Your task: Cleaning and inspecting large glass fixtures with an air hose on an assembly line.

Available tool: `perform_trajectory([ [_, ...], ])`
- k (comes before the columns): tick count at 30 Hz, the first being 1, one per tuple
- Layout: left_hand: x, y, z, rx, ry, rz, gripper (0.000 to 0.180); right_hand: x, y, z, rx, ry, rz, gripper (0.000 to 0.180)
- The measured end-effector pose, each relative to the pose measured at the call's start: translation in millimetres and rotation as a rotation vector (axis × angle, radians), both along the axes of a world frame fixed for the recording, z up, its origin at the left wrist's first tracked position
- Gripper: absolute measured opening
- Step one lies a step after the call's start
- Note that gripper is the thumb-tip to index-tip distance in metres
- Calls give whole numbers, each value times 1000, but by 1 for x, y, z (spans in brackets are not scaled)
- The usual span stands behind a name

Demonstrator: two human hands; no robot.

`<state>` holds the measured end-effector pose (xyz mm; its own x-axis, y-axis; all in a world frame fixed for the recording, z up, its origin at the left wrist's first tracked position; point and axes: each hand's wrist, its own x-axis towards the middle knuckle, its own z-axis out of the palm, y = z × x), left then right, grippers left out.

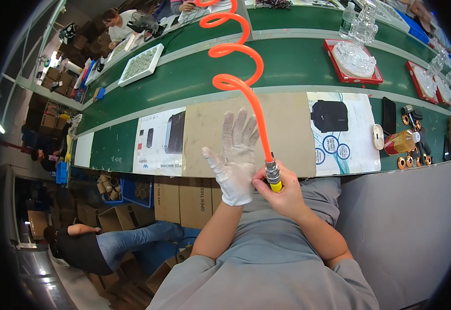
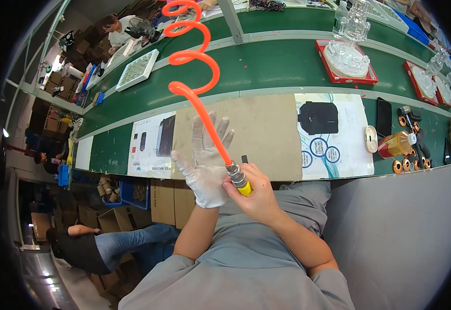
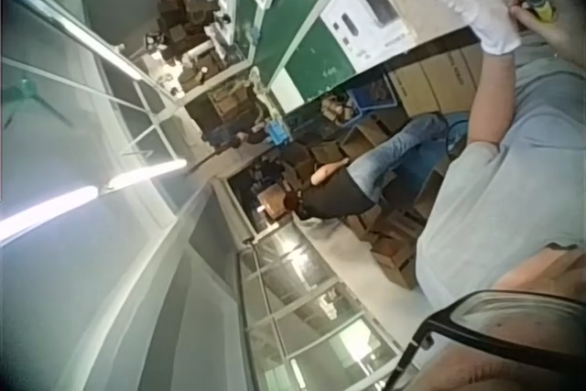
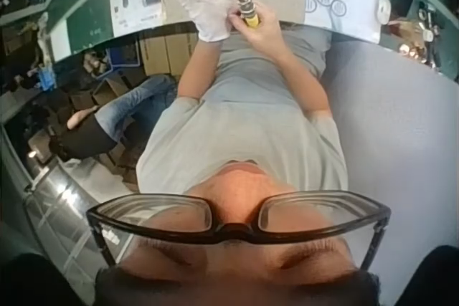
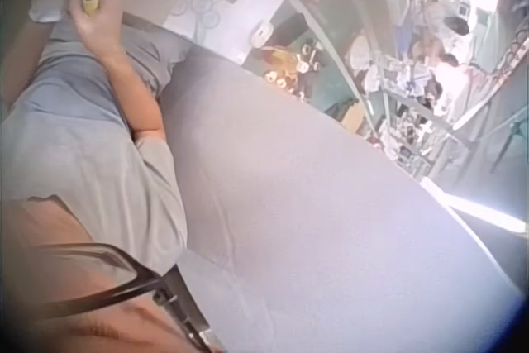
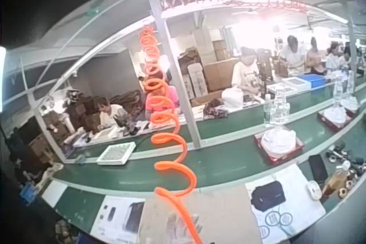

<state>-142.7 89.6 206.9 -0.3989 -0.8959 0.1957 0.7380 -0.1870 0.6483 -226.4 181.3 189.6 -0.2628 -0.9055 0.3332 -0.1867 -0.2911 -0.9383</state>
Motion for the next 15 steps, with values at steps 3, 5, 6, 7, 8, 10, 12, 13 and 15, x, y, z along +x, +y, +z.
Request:
perform_trajectory([
  [3, 3, -7, -4, -3, 38, 20, 85, 3, 1, 2, 69, -108, 9, 6],
  [5, 5, -11, -5, 4, 59, 31, 85, 2, 2, -3, 114, -155, 20, 6],
  [6, 7, -13, -4, 1, 38, 45, 84, 2, 2, -5, 116, -155, 20, 6],
  [7, 10, -14, -3, -4, 18, 60, 84, 1, 2, -5, 118, -172, 13, 6],
  [8, 13, -16, -1, -5, 20, 61, 84, 1, 2, -4, 121, -189, 5, 6],
  [10, 18, -20, 2, 43, 138, 30, 83, -6, 4, -4, 157, -162, -16, 7],
  [12, 21, -21, 5, 107, 203, 12, 81, -19, 11, -5, 195, -135, -40, 8],
  [13, 23, -22, 6, 169, 267, -4, 80, -30, 17, -6, 219, -42, -127, 10],
  [15, 28, -23, 11, 203, 294, -9, 79, -54, 31, -3, 247, 231, -274, 14],
])
